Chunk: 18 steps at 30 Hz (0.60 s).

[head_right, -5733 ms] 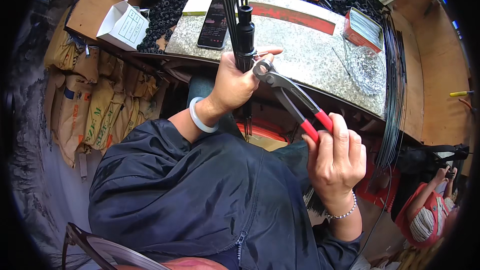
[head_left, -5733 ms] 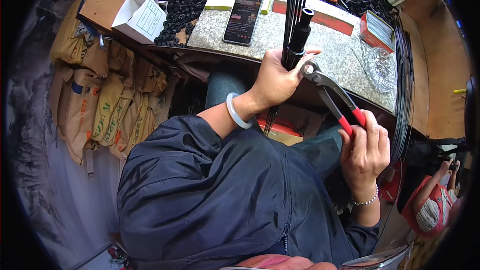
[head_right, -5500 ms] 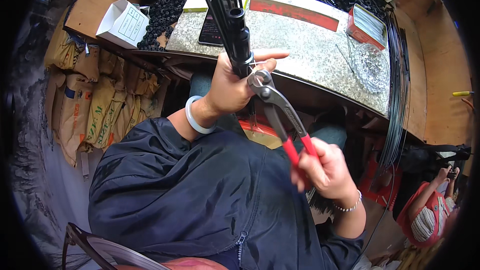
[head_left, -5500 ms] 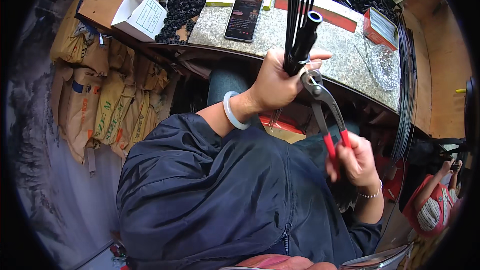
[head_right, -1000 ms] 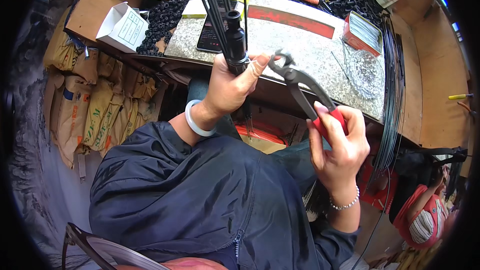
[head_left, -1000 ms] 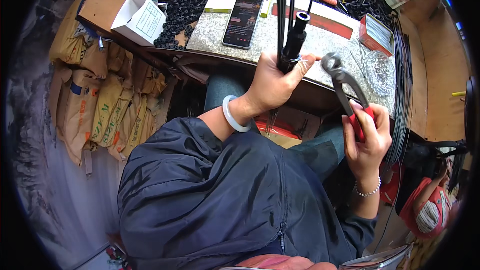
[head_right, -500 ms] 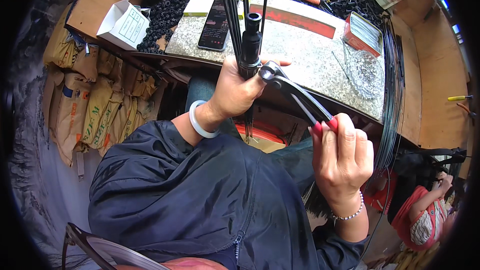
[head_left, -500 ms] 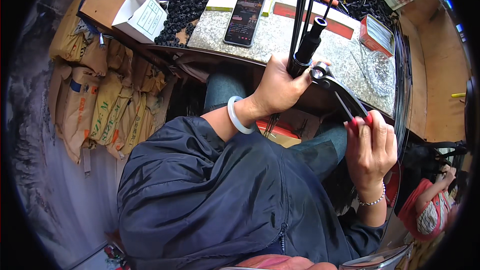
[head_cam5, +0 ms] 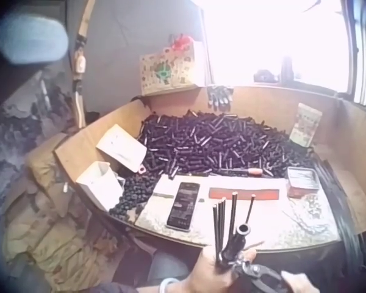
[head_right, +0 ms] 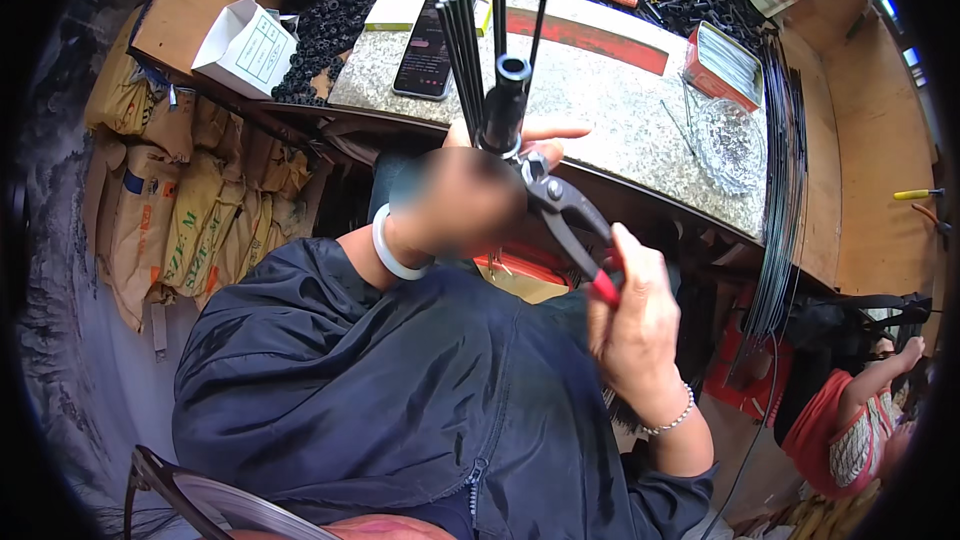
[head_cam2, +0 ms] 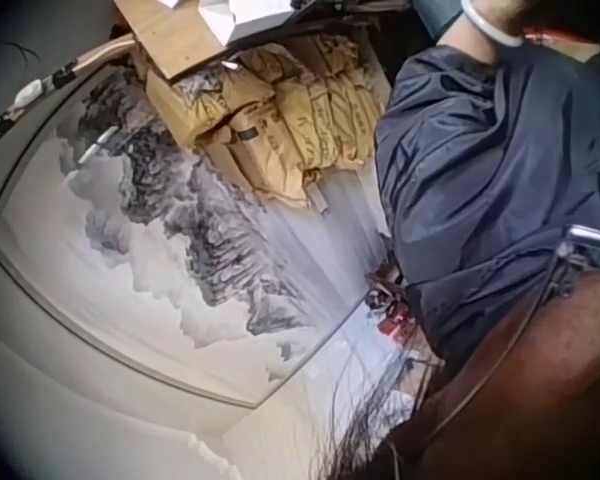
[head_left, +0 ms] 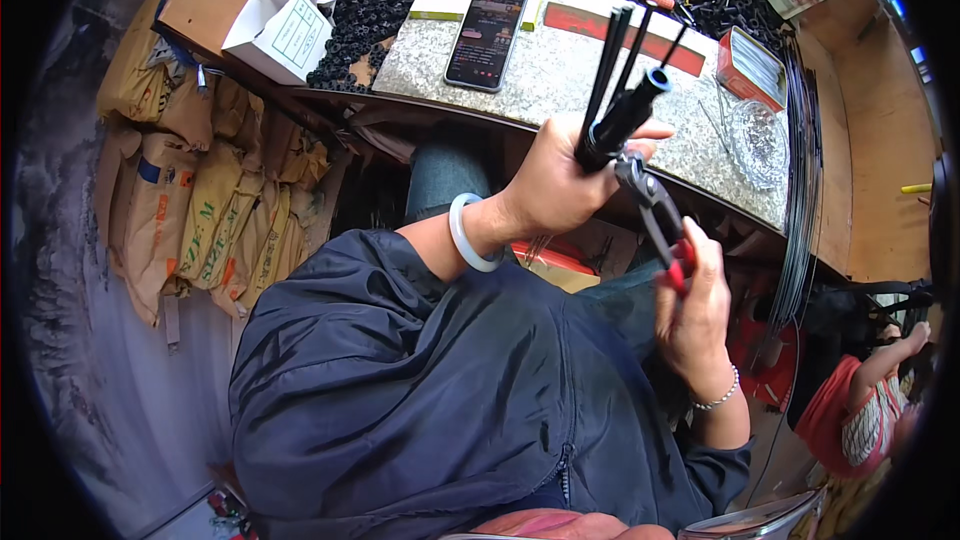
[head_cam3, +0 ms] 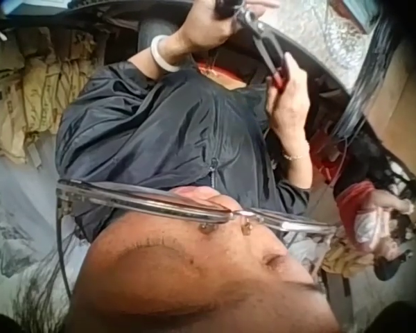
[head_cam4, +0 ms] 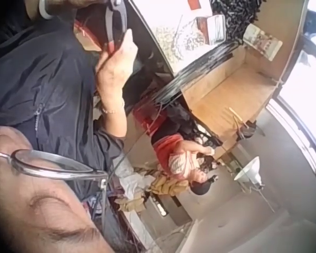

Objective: Assembling electronic components by inserting wires into connectors and tightening parts with tools.

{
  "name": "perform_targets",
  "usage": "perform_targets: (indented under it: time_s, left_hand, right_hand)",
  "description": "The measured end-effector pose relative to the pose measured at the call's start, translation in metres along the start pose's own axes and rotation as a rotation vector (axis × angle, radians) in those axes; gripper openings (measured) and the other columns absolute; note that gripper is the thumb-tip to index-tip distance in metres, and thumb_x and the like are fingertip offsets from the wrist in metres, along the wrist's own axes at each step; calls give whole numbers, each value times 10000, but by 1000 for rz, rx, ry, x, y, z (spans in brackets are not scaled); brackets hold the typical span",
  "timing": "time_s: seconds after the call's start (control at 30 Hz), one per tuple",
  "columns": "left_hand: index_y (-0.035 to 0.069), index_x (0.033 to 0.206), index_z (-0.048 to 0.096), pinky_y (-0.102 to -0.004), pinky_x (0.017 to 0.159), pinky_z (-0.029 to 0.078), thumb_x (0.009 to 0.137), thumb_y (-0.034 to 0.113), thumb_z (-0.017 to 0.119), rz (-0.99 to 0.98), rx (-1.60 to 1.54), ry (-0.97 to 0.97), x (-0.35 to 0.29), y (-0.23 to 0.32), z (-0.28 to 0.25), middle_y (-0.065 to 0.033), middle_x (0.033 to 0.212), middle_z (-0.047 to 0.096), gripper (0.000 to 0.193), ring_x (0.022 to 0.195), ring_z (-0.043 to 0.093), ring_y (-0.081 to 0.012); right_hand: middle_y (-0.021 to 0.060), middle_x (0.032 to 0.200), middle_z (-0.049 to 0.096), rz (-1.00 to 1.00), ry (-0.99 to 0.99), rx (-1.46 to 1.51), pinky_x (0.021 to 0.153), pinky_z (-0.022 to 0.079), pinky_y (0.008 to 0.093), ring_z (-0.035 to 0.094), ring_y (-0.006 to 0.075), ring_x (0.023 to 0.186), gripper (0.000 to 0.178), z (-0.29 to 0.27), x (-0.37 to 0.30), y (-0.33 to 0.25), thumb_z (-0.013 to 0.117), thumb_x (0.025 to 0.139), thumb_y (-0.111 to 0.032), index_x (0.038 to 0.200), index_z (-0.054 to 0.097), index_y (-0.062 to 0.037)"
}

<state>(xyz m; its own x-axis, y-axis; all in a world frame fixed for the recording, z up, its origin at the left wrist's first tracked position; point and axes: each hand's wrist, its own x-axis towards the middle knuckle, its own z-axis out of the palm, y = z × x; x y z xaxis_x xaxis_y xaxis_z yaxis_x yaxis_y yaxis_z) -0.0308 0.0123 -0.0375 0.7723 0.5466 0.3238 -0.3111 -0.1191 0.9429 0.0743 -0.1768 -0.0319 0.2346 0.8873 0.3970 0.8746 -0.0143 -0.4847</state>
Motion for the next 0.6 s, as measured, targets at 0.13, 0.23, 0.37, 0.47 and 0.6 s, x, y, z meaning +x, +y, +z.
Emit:
perform_targets:
  time_s: [0.13,0.23,0.37,0.47,0.6]
  left_hand:
    - [-4,1039,665,-245,751,499,863,9,577,27,-77,-71,1,-1,-2,-127,1032,682,197,861,606,-74]
    - [-3,1065,651,-236,754,488,863,10,582,-105,-44,-105,3,7,-1,-109,1007,686,214,859,595,-65]
    - [-3,1077,645,-234,741,474,862,3,580,33,-28,-33,0,-4,-1,-62,944,678,225,854,568,-59]
    - [-6,1069,647,-235,736,475,866,19,587,3,-234,-103,1,-8,2,-68,970,682,213,838,566,-56]
    - [-20,1062,654,-229,723,468,875,55,600,-101,-93,-90,2,0,-4,-47,949,682,209,781,544,-39]
  right_hand:
    - [61,603,568,727,-590,1226,436,454,243,554,161,441,424,-25,-4,-4,692,802,-89,1144,476,38]
    - [35,582,534,728,-753,1334,455,440,227,550,143,464,680,-23,7,-6,809,657,-53,1209,420,26]
    - [225,999,527,-33,-50,17,691,463,346,560,288,799,561,-2,-1,1,568,818,5,1330,339,33]
    - [136,706,602,666,-633,1159,475,472,282,611,207,535,540,-24,-4,0,646,752,67,1237,409,51]
    - [86,771,601,518,-540,814,558,440,220,602,138,647,645,-10,7,-4,712,732,-27,1272,361,10]
